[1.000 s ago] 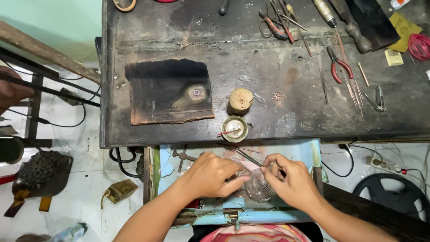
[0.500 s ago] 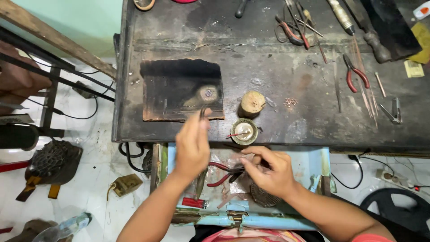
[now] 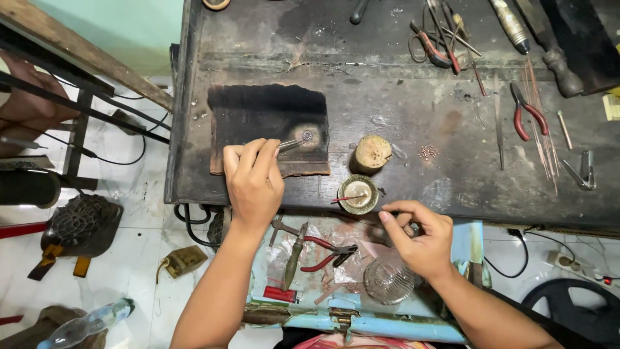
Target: Soldering and assembling small metal rings to create jewelry components
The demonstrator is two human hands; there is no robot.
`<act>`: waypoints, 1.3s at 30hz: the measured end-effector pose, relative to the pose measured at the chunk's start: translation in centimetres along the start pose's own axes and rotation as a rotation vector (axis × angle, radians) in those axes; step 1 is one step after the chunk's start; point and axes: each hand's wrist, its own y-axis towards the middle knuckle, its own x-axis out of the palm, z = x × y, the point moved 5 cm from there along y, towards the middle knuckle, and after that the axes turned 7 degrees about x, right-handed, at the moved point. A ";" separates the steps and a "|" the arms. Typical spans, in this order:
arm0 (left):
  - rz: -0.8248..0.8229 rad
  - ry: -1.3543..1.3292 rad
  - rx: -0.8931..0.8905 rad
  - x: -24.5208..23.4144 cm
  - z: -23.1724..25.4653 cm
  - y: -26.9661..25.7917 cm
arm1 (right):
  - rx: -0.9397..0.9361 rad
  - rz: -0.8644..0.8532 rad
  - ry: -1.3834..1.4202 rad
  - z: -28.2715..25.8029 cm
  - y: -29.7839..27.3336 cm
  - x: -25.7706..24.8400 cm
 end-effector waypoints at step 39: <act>-0.019 -0.046 -0.008 0.8 0.4 0.4 | 0.011 -0.042 0.032 0.4 0.8 -0.8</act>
